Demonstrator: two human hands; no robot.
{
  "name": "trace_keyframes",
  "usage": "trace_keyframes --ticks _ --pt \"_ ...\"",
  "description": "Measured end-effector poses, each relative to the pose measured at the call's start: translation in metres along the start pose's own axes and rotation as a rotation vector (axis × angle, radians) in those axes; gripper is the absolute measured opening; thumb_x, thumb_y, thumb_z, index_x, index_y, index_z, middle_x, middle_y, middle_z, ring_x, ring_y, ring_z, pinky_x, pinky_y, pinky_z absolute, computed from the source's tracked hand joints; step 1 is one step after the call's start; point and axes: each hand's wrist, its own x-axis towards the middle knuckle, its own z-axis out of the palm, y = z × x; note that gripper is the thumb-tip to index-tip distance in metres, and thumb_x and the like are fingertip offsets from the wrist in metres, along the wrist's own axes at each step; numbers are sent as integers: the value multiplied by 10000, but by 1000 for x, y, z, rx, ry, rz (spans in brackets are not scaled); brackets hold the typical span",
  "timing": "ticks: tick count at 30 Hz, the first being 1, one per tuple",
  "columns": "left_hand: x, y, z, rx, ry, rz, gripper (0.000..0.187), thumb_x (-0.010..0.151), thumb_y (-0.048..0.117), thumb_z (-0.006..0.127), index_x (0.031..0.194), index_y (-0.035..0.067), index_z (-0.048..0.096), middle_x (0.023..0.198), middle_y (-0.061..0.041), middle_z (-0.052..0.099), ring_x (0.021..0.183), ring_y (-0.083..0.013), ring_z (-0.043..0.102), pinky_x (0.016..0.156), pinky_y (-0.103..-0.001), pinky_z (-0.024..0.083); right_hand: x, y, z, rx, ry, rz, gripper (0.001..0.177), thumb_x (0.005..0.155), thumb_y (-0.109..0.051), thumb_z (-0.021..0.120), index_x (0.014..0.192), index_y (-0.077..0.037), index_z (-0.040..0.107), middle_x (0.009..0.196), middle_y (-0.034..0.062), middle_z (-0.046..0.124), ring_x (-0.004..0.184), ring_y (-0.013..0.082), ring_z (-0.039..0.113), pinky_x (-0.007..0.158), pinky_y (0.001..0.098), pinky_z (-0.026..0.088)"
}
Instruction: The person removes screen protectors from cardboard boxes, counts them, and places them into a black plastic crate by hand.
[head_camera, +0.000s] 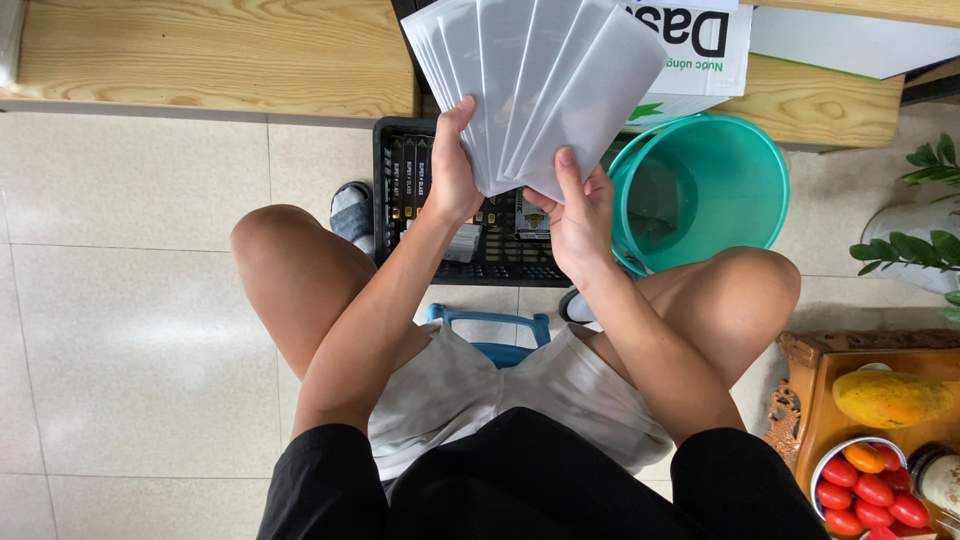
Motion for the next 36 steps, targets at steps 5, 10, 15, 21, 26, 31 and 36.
trace_keyframes --ticks 5,10,15,21,26,31,36 --pt "-2 6 9 116 24 154 469 945 350 686 1282 37 594 1118 -112 702 1003 -246 693 899 -400 594 0 -2 0 61 -19 15 484 869 -395 781 1252 -127 655 1217 43 723 1087 208 718 755 351 677" --pt "0 4 13 271 100 111 928 966 516 691 1483 -80 202 1238 -242 525 1166 -340 554 991 -606 529 -12 -22 23 184 -17 -51 182 973 -248 733 1015 -81 675 988 128 793 858 259 795 708 355 714" --pt "7 0 4 147 95 66 942 964 511 696 1523 -55 192 1275 -292 519 1198 -401 565 1032 -668 494 -7 -16 18 260 34 -14 175 969 -236 743 1029 -84 679 982 118 793 856 253 795 736 372 715" --pt "4 1 14 117 108 95 920 997 456 673 1546 -74 160 1340 -335 490 1246 -422 529 1045 -694 454 2 -10 14 285 50 -21 156 980 -242 731 1035 -108 675 996 97 796 863 232 795 760 362 713" --pt "14 -10 6 -91 38 80 869 1008 542 611 1575 19 211 1346 -268 545 1237 -404 574 1041 -657 492 6 -10 15 311 88 -8 164 963 -255 753 1020 -119 681 972 80 796 833 223 796 756 353 710" --pt "10 1 17 0 52 111 790 1013 525 636 1512 32 275 1281 -222 592 1168 -347 626 1013 -619 545 16 -2 11 311 128 -28 171 960 -278 757 1028 -140 682 952 56 790 793 208 793 727 334 712" --pt "9 -1 22 -63 80 121 769 1024 497 641 1528 44 277 1309 -211 573 1189 -335 625 1029 -629 524 16 -5 16 285 174 -28 189 943 -314 773 1011 -161 686 946 25 786 789 190 790 739 318 710"
